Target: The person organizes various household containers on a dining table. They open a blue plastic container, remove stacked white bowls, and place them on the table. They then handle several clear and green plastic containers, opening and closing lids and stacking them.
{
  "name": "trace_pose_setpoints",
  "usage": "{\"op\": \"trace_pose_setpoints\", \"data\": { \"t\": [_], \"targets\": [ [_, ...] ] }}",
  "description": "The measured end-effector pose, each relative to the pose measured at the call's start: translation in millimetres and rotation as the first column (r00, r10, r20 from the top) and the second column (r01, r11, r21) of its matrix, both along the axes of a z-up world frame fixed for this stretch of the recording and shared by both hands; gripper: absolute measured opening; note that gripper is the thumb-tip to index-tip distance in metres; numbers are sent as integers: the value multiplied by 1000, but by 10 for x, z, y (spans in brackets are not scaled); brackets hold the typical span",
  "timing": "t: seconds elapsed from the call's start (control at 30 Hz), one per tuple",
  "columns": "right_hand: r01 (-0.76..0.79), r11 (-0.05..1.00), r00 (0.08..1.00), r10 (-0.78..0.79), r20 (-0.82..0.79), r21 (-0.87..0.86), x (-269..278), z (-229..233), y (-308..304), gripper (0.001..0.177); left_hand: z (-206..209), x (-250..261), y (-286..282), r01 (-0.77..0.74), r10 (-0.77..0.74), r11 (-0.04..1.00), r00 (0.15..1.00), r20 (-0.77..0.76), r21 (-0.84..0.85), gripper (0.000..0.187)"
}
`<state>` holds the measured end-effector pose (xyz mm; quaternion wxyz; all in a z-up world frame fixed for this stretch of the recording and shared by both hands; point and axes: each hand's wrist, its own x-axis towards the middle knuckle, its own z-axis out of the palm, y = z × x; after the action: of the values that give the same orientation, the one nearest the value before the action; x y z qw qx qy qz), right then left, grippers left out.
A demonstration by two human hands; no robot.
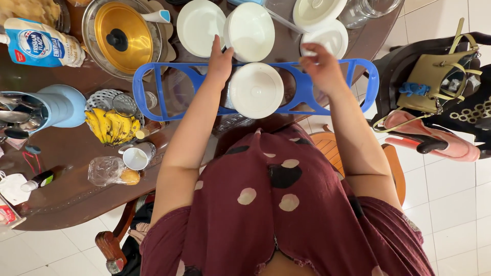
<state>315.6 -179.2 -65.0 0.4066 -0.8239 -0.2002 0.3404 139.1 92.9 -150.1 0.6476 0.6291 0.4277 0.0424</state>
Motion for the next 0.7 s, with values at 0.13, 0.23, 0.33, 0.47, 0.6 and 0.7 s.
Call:
{"op": "trace_pose_setpoints", "data": {
  "t": [0.13,0.23,0.33,0.47,0.6,0.7],
  "targets": [
    [-202,979,979,200,42,42,-343,4,85,52,54,-388,-185,-49,60,995,990,131,-85,68],
    [-152,985,985,143,101,84,-603,-179,155,60,150,-751,-460,-83,94,992,989,116,-96,65],
    [-72,997,995,74,68,-32,-852,-394,166,66,226,-986,-763,-80,95,986,991,99,-147,66],
    [10,996,982,-28,188,92,-1186,-587,181,68,358,-1087,-1027,-113,108,931,994,-35,-348,77],
    [39,967,976,-91,197,253,-1428,-595,158,71,535,-1068,-1186,-42,61,994,980,189,-105,84],
    [33,951,977,-95,188,308,-1512,-510,114,74,695,-1119,-1227,-27,48,994,980,195,-107,87]
  ]
}}
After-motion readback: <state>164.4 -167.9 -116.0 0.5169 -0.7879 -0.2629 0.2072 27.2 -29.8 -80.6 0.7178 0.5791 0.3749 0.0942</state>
